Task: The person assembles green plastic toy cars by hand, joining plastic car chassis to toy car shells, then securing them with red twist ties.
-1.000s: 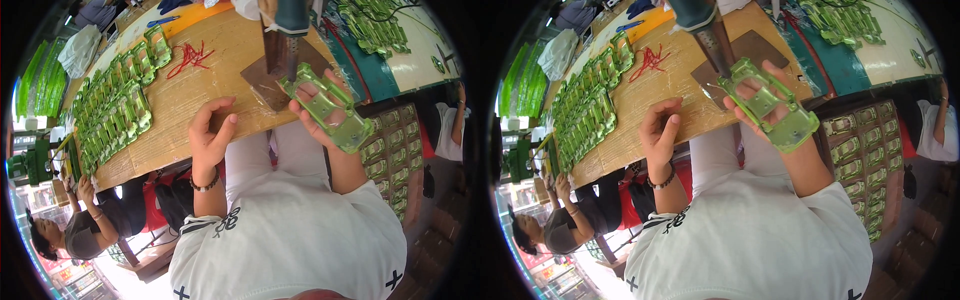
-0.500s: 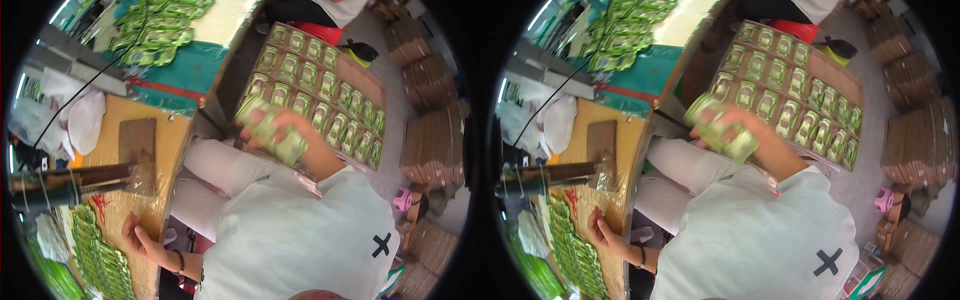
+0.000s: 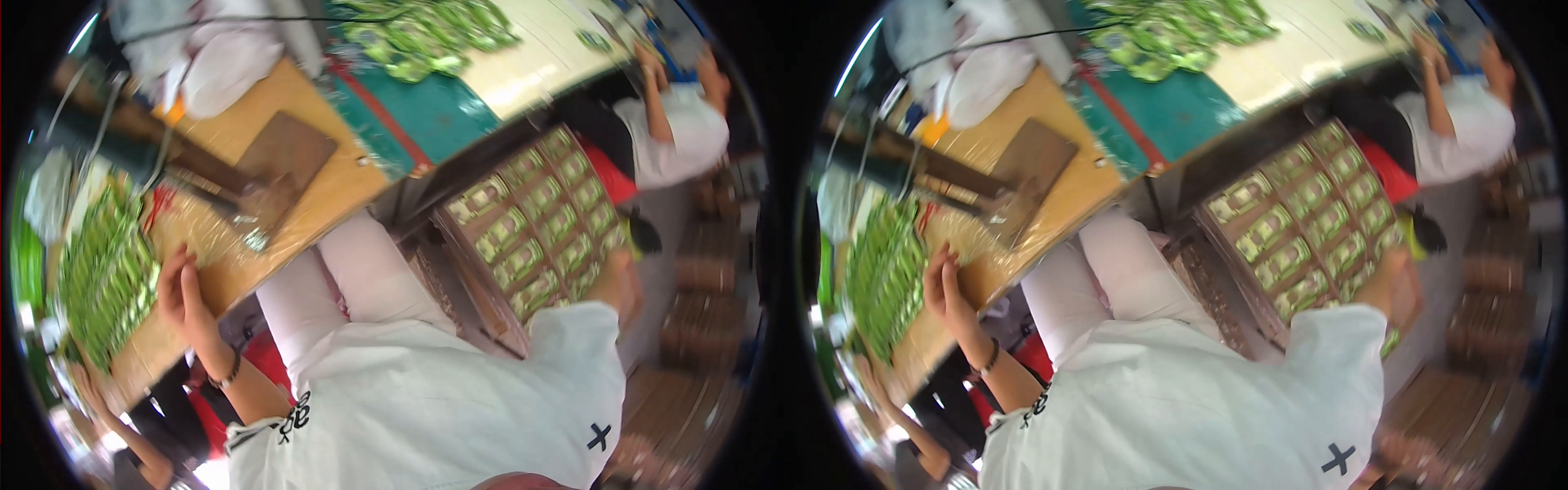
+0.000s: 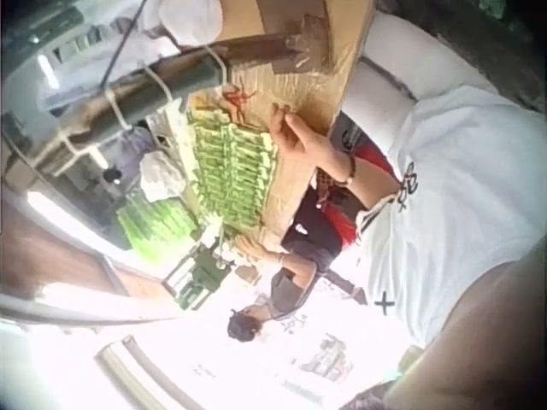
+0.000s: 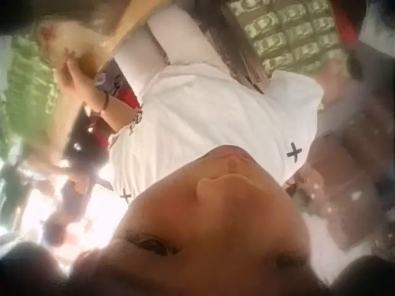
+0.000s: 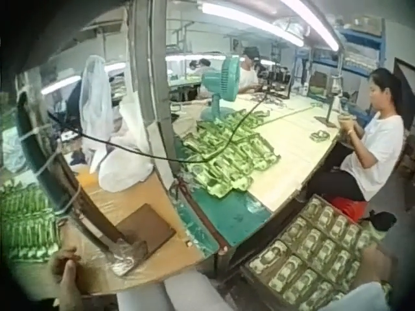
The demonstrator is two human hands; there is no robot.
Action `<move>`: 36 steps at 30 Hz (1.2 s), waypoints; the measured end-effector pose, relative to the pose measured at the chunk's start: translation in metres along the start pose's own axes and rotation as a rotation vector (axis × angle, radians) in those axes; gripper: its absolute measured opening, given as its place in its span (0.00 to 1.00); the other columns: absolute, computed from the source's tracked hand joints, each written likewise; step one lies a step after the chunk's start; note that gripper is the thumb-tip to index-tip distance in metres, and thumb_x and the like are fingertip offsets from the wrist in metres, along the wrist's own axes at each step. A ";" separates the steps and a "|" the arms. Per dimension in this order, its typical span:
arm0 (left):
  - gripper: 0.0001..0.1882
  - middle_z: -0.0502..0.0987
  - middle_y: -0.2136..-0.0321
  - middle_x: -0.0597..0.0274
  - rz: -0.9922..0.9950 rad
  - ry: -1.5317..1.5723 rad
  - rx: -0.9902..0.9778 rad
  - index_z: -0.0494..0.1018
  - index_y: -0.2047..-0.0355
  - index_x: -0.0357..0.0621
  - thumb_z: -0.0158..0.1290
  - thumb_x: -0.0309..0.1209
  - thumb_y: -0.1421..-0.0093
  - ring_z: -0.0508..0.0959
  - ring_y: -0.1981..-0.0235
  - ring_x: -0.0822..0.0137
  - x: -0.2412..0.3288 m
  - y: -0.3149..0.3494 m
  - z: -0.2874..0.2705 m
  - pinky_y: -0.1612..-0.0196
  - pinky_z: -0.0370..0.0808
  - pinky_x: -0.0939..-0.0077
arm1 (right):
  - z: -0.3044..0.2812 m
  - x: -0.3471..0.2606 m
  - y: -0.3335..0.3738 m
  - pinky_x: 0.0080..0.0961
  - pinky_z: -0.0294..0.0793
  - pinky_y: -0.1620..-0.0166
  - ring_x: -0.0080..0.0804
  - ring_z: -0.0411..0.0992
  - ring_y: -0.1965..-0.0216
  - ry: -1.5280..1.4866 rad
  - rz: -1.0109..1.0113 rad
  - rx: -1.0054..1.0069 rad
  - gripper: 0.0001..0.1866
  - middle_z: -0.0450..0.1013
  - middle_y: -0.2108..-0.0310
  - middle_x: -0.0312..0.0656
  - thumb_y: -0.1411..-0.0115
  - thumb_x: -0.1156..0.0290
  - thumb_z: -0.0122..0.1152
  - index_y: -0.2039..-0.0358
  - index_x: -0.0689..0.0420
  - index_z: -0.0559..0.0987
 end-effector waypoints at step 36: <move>0.12 0.72 0.61 0.50 0.275 -0.699 0.175 0.70 0.87 0.40 0.62 0.33 0.63 0.69 0.64 0.54 0.016 0.012 -0.092 0.61 0.65 0.65 | -0.178 -1.009 0.366 0.39 0.72 0.67 0.49 0.72 0.69 -0.399 -1.171 -0.653 0.05 0.72 0.73 0.52 0.52 0.79 0.48 0.75 0.63 0.73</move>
Point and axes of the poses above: each hand's wrist, its own y-axis away from the middle knuckle, its own z-axis out of the palm, x = y × z, the point moved 10 cm from there along -y, towards the middle knuckle
